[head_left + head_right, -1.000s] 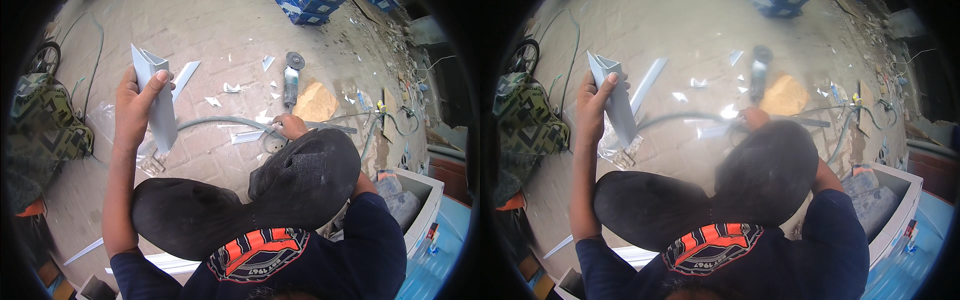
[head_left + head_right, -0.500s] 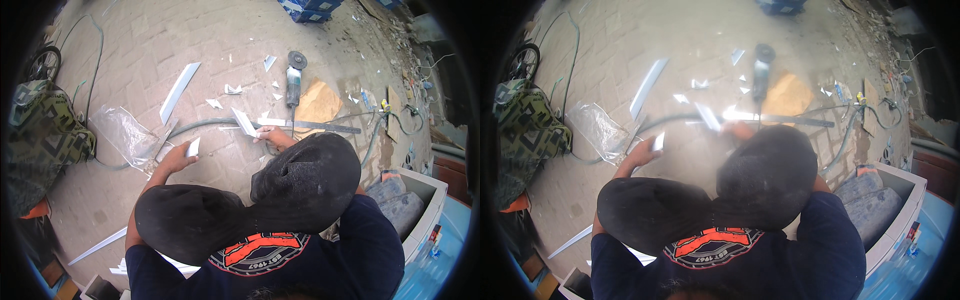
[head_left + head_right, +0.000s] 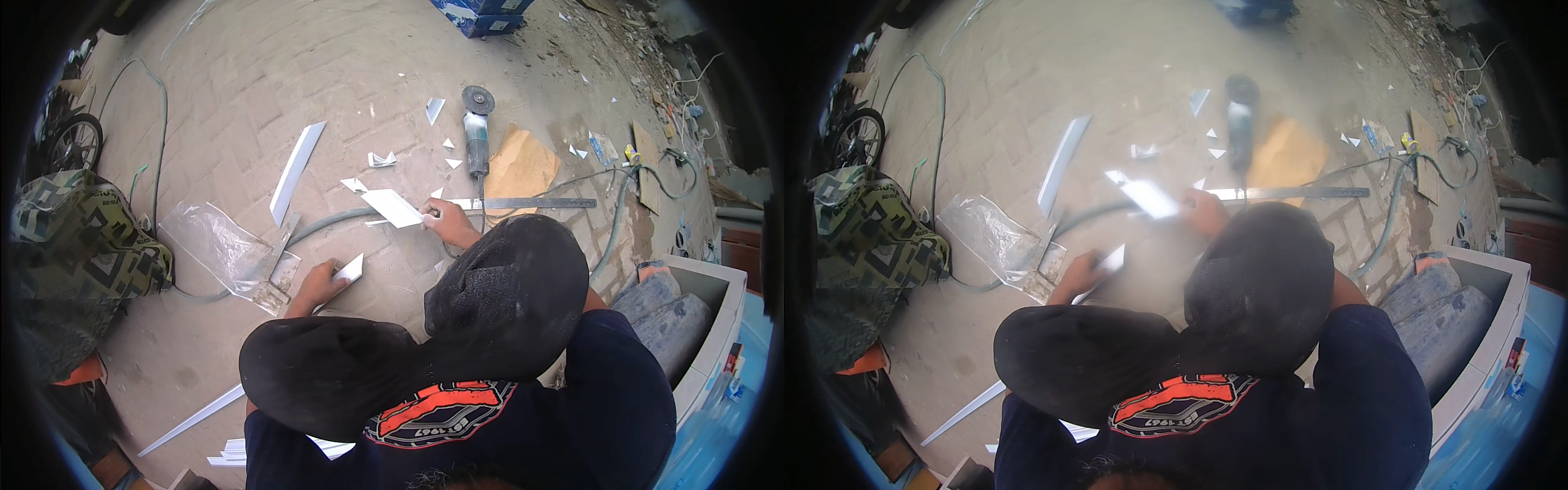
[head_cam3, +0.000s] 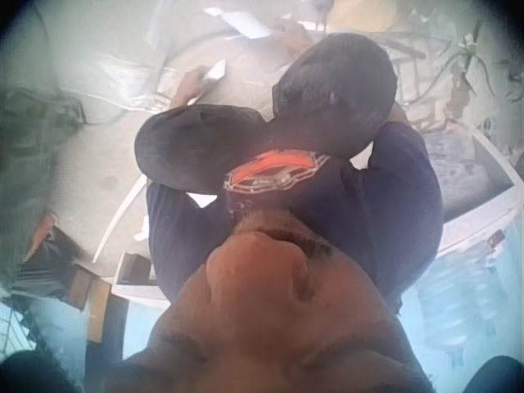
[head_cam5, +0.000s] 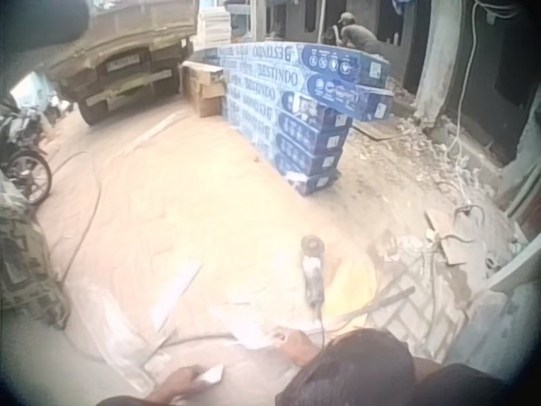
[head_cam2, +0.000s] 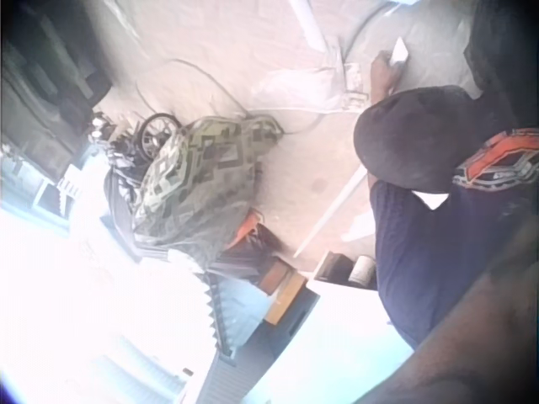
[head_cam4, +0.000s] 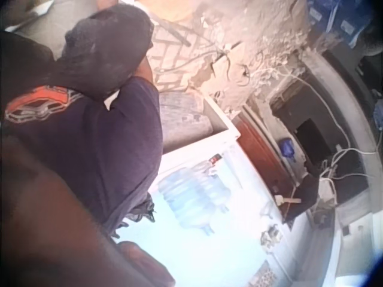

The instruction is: The person sits on the floor and uses an angle grinder to cut and grind white metal profiles. They measure and mark the profiles with a square and marker, then cut them to size, creating several finished pieces.

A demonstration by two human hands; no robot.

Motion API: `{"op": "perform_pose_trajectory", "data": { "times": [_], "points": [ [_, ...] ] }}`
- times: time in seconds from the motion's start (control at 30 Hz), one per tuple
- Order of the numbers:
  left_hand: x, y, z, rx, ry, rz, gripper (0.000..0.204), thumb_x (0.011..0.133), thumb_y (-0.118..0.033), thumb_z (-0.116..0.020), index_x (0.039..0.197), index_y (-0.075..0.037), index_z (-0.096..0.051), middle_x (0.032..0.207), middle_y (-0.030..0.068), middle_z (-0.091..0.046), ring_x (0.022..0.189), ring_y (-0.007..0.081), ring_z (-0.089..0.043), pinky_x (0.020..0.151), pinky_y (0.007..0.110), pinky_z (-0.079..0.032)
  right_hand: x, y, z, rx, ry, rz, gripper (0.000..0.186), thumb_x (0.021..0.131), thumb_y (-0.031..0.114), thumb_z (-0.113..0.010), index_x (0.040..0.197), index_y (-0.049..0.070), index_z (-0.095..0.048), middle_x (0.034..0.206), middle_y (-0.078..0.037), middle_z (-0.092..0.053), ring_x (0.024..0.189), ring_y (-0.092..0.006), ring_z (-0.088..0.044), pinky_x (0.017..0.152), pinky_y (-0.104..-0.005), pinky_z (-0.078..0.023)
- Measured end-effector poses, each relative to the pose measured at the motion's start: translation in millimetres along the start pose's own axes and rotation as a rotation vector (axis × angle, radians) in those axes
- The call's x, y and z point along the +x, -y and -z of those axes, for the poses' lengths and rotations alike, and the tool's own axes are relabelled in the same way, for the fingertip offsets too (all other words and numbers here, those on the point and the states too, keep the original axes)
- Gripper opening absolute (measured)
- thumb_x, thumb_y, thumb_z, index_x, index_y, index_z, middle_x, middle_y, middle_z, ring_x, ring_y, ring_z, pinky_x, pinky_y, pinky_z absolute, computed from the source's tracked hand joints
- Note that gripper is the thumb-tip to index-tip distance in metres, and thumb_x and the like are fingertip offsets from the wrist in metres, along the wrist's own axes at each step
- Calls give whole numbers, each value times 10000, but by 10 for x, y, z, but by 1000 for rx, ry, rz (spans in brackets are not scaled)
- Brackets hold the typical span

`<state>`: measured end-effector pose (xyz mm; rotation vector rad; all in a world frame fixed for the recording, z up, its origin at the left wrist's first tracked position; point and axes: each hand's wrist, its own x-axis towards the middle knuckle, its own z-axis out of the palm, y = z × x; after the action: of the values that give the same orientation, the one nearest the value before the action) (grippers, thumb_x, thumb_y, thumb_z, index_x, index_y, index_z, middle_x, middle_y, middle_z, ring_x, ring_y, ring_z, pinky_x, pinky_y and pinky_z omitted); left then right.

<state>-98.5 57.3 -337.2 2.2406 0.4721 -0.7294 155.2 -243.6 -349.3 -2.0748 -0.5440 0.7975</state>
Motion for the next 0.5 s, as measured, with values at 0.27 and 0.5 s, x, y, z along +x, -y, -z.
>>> {"op": "perform_pose_trajectory", "data": {
  "times": [0.27, 0.5],
  "points": [
    [-21, 169, -152, 8, -111, -6, 510, 915, -319, -845, 1264, 16, -684, 1167, 289, -769, 1106, 442, -754, 972, 498, -573, 19, -68, 59, -118, -54, 47, 232, 994, 155, -676, 1167, 53, -794, 961, -120, -808, 874, -233, -764, 841, -381, -575],
    [-30, 196, -206, 10, -125, 8, 529, 908, -317, -852, 1279, 15, -675, 1176, 297, -762, 1110, 449, -746, 972, 505, -566, -2, -35, 103, -88, -65, 65, 224, 1017, 140, -653, 1171, 63, -798, 961, -116, -810, 850, -241, -766, 811, -382, -583]
  ]
}}
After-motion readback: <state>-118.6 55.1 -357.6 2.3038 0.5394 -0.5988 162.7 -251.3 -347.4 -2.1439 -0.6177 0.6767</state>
